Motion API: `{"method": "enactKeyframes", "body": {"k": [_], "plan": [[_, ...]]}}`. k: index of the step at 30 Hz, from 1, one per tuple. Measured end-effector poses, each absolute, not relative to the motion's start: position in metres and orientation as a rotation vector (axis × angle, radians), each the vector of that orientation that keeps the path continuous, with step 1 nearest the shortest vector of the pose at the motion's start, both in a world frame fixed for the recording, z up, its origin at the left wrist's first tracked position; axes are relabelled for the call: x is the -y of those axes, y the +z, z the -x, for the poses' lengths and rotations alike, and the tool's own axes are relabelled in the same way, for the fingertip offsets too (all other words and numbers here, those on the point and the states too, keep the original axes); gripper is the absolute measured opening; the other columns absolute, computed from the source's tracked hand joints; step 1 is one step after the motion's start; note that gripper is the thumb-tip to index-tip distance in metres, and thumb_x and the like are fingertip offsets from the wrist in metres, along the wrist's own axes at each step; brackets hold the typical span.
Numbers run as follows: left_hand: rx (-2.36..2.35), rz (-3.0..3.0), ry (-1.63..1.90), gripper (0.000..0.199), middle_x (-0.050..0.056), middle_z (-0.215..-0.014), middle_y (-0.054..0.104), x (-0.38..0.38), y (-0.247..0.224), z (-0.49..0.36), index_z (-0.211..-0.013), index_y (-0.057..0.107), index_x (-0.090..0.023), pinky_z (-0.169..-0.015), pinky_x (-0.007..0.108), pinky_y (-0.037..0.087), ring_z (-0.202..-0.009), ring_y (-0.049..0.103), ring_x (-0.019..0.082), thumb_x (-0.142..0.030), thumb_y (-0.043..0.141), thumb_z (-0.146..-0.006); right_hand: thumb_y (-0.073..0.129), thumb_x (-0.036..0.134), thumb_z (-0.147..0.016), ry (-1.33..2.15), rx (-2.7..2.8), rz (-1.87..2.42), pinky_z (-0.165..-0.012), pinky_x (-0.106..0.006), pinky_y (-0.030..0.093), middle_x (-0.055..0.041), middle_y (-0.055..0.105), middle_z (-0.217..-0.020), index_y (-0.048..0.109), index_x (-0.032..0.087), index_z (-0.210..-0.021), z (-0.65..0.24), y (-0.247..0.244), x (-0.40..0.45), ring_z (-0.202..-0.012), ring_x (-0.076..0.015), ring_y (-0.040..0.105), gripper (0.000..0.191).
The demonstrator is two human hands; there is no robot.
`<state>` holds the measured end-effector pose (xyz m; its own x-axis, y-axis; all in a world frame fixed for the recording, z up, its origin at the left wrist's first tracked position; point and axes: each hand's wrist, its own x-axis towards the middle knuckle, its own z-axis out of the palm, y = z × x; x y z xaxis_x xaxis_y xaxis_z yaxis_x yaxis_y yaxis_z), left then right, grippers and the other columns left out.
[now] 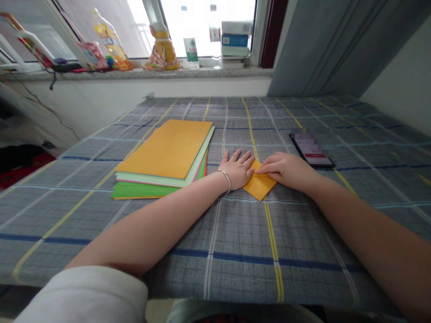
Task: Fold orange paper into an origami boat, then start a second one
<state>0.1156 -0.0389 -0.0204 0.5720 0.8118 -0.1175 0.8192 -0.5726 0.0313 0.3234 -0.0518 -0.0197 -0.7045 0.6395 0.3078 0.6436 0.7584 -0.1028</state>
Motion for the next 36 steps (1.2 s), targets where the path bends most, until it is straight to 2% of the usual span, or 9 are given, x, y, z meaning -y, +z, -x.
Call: {"method": "enactKeyframes", "body": {"k": [2, 7, 10, 15, 19, 24, 27, 32, 36], "plan": [[-1.417, -2.707, -0.147, 0.060, -0.003, -0.163, 0.012, 0.039, -0.021, -0.116, -0.155, 0.020, -0.023, -0.117, 0.064, 0.009, -0.150, 0.009, 0.030, -0.043, 0.013, -0.099, 0.051, 0.016, -0.091, -0.093, 2.685, 0.963, -0.084, -0.035, 0.046, -0.0032, 0.073, -0.100, 0.076, 0.030, -0.104, -0.322, -0.019, 0.055, -0.091, -0.0200, 0.061, 0.031], [-1.443, -2.665, -0.155, 0.059, -0.006, -0.162, 0.008, 0.038, -0.022, -0.116, -0.155, 0.018, -0.029, -0.111, 0.075, 0.007, -0.151, 0.006, 0.030, -0.045, 0.012, -0.098, 0.051, 0.016, -0.090, -0.212, 2.738, 1.056, -0.079, -0.032, 0.045, -0.0028, 0.073, -0.099, 0.076, 0.029, -0.104, -0.311, -0.012, 0.065, -0.090, -0.0202, 0.061, 0.032], [-1.421, -2.661, -0.147, 0.060, -0.006, -0.162, 0.008, 0.037, -0.022, -0.115, -0.155, 0.017, -0.029, -0.109, 0.077, 0.005, -0.150, 0.005, 0.032, -0.047, 0.012, -0.098, 0.051, 0.018, -0.090, -0.229, 2.772, 1.134, -0.080, -0.033, 0.044, -0.0027, 0.072, -0.103, 0.076, 0.030, -0.103, -0.306, -0.006, 0.070, -0.091, -0.0206, 0.060, 0.031], [-1.386, -2.648, -0.145, 0.066, -0.005, -0.162, 0.008, 0.036, -0.019, -0.112, -0.155, 0.017, -0.031, -0.110, 0.076, 0.003, -0.150, 0.003, 0.034, -0.060, 0.015, -0.095, 0.051, 0.020, -0.089, -0.234, 2.807, 1.213, -0.083, -0.035, 0.043, -0.0034, 0.072, -0.107, 0.077, 0.029, -0.099, -0.306, 0.000, 0.072, -0.095, -0.0222, 0.059, 0.030], [-1.381, -2.648, -0.152, 0.071, -0.005, -0.162, 0.009, 0.034, -0.019, -0.111, -0.155, 0.017, -0.032, -0.111, 0.074, 0.003, -0.150, 0.003, 0.035, -0.066, 0.019, -0.093, 0.053, 0.021, -0.087, -0.201, 2.802, 1.247, -0.079, -0.034, 0.043, -0.0006, 0.073, -0.105, 0.078, 0.032, -0.095, -0.310, 0.004, 0.071, -0.094, -0.0215, 0.062, 0.029], [-1.383, -2.640, -0.163, 0.072, -0.005, -0.162, 0.010, 0.034, -0.018, -0.111, -0.155, 0.017, -0.032, -0.111, 0.074, 0.003, -0.150, 0.003, 0.035, -0.066, 0.020, -0.092, 0.055, 0.023, -0.085, -0.154, 2.781, 1.396, -0.062, -0.030, 0.040, 0.0044, 0.071, -0.113, 0.078, 0.037, -0.094, -0.317, 0.009, 0.073, -0.085, -0.0169, 0.064, 0.028], [-1.386, -2.634, -0.168, 0.071, -0.005, -0.162, 0.009, 0.035, -0.017, -0.112, -0.155, 0.017, -0.032, -0.110, 0.076, 0.003, -0.150, 0.003, 0.034, -0.065, 0.020, -0.093, 0.057, 0.023, -0.083, -0.138, 2.761, 1.488, -0.058, -0.029, 0.037, 0.0059, 0.070, -0.114, 0.078, 0.038, -0.093, -0.322, 0.009, 0.074, -0.080, -0.0151, 0.064, 0.028], [-1.386, -2.637, -0.156, 0.071, -0.005, -0.162, 0.009, 0.035, -0.016, -0.111, -0.155, 0.018, -0.031, -0.110, 0.076, 0.003, -0.150, 0.003, 0.034, -0.065, 0.020, -0.093, 0.059, 0.024, -0.081, -0.090, 2.733, 1.571, -0.055, -0.029, 0.034, 0.0059, 0.072, -0.108, 0.078, 0.039, -0.090, -0.330, 0.010, 0.073, -0.082, -0.0176, 0.065, 0.026], [-1.394, -2.637, -0.158, 0.070, -0.005, -0.162, 0.010, 0.036, -0.016, -0.112, -0.155, 0.018, -0.031, -0.110, 0.076, 0.004, -0.150, 0.004, 0.034, -0.065, 0.021, -0.093, 0.062, 0.023, -0.078, -0.023, 2.706, 1.697, -0.059, -0.031, 0.038, 0.0051, 0.073, -0.105, 0.079, 0.039, -0.085, -0.336, 0.012, 0.072, -0.083, -0.0197, 0.066, 0.024]]}}
